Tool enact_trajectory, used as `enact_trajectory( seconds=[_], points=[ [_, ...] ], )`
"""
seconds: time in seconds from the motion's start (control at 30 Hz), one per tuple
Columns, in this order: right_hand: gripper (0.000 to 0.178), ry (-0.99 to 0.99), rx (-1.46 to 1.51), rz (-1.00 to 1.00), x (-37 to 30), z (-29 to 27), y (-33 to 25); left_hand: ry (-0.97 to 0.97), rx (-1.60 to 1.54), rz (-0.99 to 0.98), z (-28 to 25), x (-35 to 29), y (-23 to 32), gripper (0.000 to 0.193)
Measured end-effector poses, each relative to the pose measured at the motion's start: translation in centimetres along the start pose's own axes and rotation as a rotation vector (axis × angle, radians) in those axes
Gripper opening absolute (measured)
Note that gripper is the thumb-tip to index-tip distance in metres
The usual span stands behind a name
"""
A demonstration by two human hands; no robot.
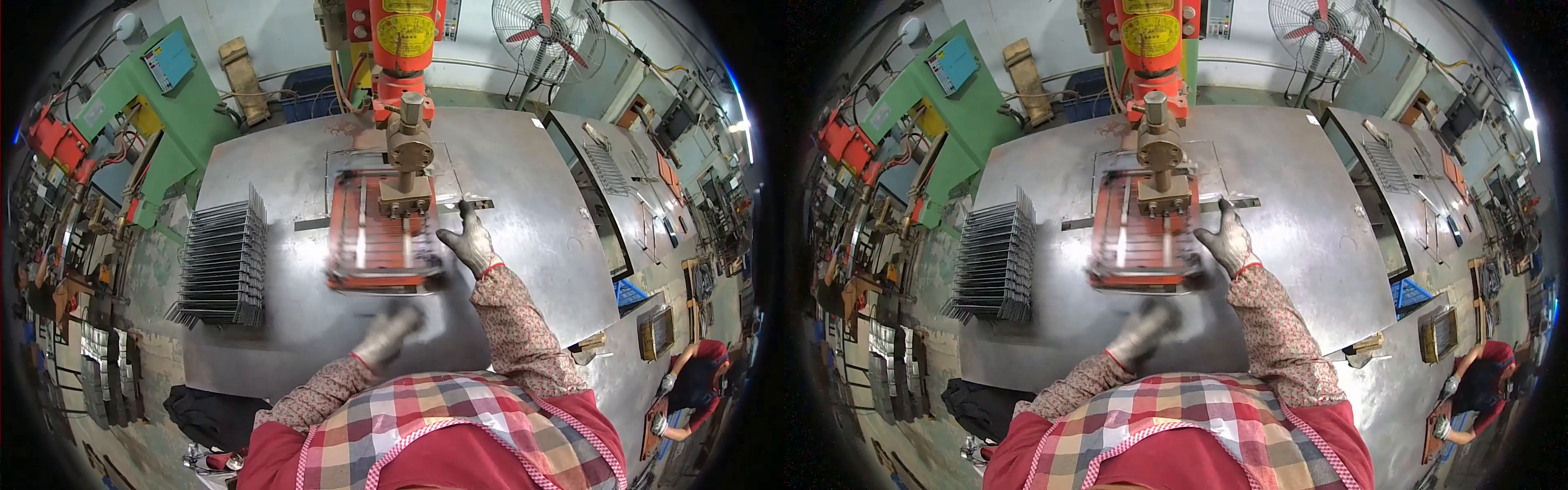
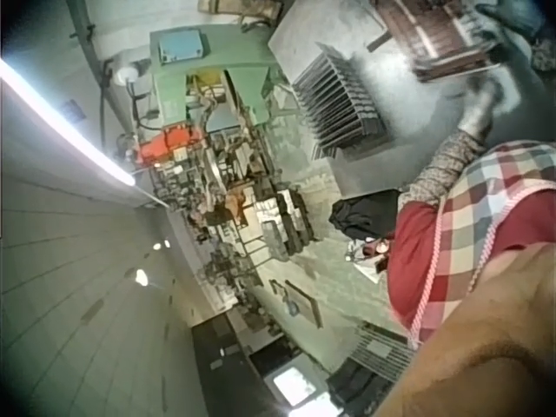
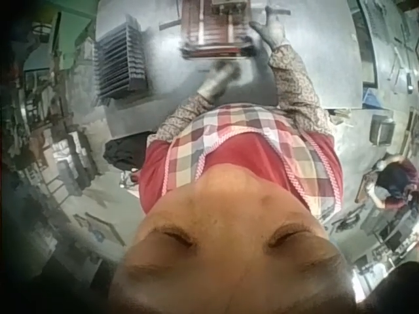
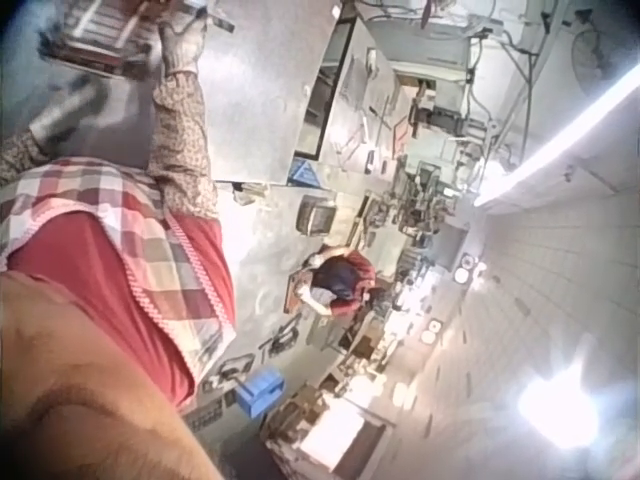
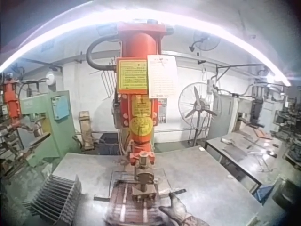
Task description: The person places metal rods into a jig by hand, then uses an industrial machine to secure them.
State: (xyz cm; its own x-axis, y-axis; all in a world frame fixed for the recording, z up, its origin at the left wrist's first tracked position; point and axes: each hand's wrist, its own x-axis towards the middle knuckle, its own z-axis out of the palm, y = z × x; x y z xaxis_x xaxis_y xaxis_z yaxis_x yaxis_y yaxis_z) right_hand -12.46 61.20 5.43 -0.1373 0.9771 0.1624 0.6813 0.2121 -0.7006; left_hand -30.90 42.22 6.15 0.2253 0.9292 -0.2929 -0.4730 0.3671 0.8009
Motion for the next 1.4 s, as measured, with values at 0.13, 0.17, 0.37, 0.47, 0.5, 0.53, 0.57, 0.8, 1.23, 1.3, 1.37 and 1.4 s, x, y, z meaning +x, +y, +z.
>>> enact_trajectory(
  seconds=[0.13,0.17,0.37,0.47,0.5,0.53,0.57,0.8,1.23,1.3,1.37,1.4],
  points=[
    [0.093,-0.012,-0.038,0.260,-1.0,-1.5,0.9,-0.232,0.723,0.104,0.6,-1.3,3.6,0.042],
    [0.094,0.054,0.013,0.283,-1.4,-1.5,2.2,0.014,0.550,0.169,0.0,-0.5,4.6,0.033],
    [0.083,0.076,0.534,0.364,-2.6,-1.9,2.4,1.017,1.290,0.479,-10.0,5.6,11.2,0.072],
    [0.080,0.003,0.432,0.402,-2.4,-3.8,3.4,0.696,0.837,0.039,-7.5,5.3,11.3,0.080],
    [0.080,-0.008,0.430,0.406,-2.7,-4.0,3.2,0.693,0.992,0.032,-7.2,4.4,10.7,0.080],
    [0.080,-0.044,0.358,0.419,-3.1,-4.4,2.8,0.706,0.943,0.034,-8.0,4.6,9.8,0.080],
    [0.080,-0.069,0.284,0.430,-3.6,-5.0,2.8,0.745,1.055,0.028,-7.5,4.3,9.3,0.079],
    [0.081,-0.110,0.107,0.300,-1.5,-4.9,4.5,0.738,1.052,0.026,-7.1,4.4,9.4,0.077],
    [0.079,-0.404,-0.037,0.471,1.5,-9.0,2.8,0.639,1.016,-0.029,-5.3,6.0,8.6,0.071],
    [0.080,-0.388,-0.036,0.468,1.4,-8.8,2.3,0.638,0.982,-0.009,-5.8,6.1,8.2,0.071],
    [0.081,-0.389,-0.033,0.488,1.4,-8.6,3.6,0.623,0.953,0.016,-5.8,6.2,8.1,0.071],
    [0.078,-0.316,-0.063,0.394,1.5,-7.8,6.9,0.618,0.947,0.012,-5.2,6.3,8.2,0.071]
  ],
)
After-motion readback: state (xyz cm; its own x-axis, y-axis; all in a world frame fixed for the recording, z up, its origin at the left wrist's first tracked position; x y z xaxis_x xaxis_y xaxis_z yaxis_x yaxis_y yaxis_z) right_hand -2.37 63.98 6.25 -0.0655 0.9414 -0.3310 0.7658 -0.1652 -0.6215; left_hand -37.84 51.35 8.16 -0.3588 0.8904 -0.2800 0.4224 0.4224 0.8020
